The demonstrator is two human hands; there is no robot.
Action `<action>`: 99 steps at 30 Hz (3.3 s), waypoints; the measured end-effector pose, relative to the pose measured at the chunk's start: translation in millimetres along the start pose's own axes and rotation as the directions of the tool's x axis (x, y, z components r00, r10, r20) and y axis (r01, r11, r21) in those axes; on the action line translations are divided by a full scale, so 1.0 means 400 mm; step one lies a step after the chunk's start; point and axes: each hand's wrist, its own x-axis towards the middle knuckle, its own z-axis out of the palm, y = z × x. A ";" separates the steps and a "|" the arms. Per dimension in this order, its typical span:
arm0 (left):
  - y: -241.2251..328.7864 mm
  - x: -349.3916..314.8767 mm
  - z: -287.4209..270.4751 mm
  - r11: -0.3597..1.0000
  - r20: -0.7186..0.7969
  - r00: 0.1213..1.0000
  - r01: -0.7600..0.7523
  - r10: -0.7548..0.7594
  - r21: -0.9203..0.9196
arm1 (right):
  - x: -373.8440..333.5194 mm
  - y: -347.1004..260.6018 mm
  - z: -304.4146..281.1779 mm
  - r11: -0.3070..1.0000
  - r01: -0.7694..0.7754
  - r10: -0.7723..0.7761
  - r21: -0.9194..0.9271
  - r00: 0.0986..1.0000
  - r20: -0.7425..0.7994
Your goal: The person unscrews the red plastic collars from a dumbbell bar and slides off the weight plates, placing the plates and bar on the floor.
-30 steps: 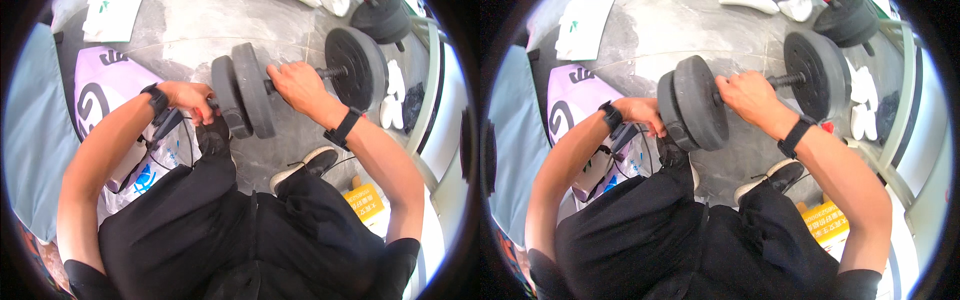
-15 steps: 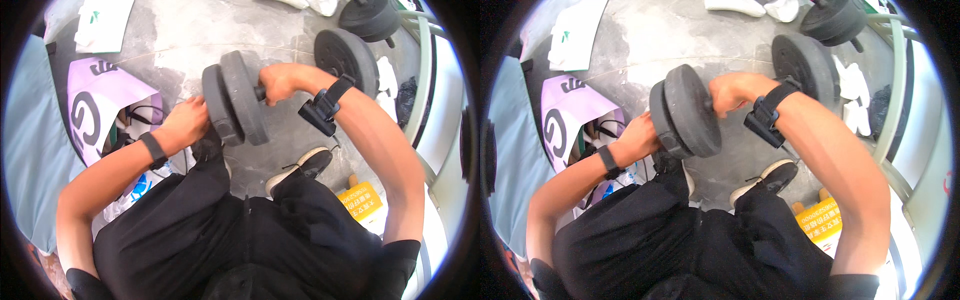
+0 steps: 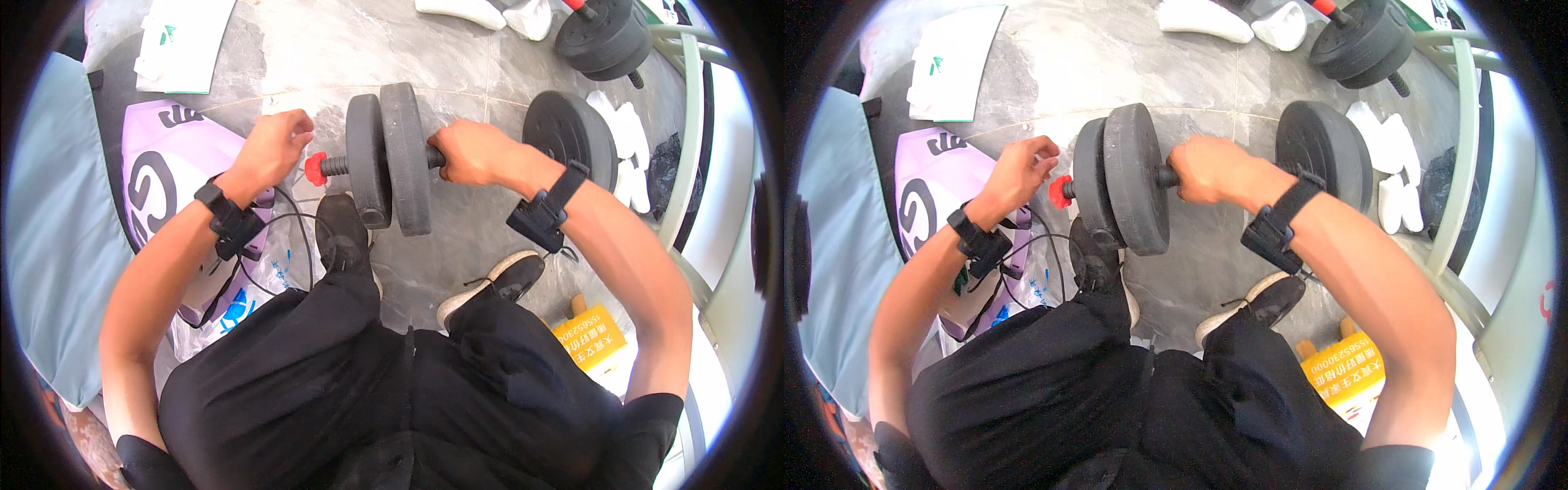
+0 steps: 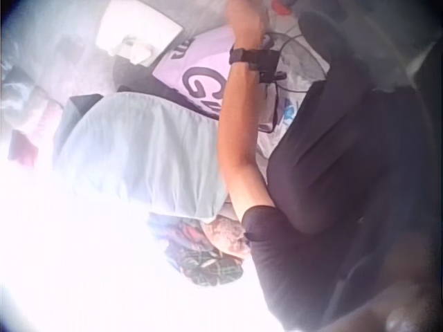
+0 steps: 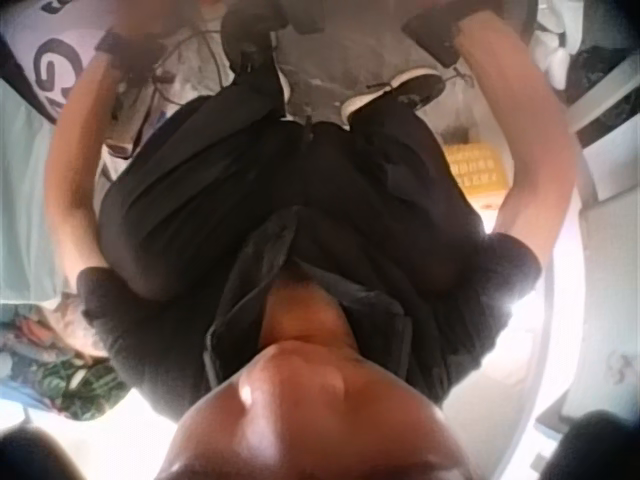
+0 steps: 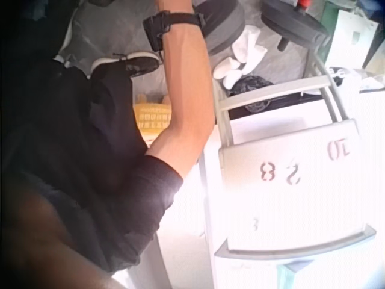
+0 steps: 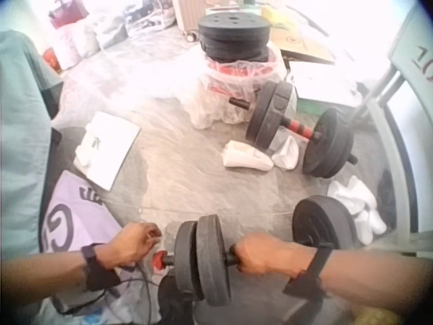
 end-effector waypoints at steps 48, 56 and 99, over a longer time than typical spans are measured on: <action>0.034 -0.088 0.095 0.894 -0.484 0.859 -0.338 0.165 -0.295 | -0.076 0.034 -0.042 0.856 -0.086 0.132 0.510 0.990 -0.055; -0.057 -0.010 0.057 0.707 0.212 0.933 0.359 -0.291 -0.609 | -0.080 0.026 -0.018 0.878 0.004 0.072 0.478 0.988 -0.140; -0.027 -0.063 0.084 0.474 0.153 0.979 0.201 -0.138 -0.857 | -0.017 0.084 -0.044 0.741 -0.129 -0.091 0.659 0.953 0.289</action>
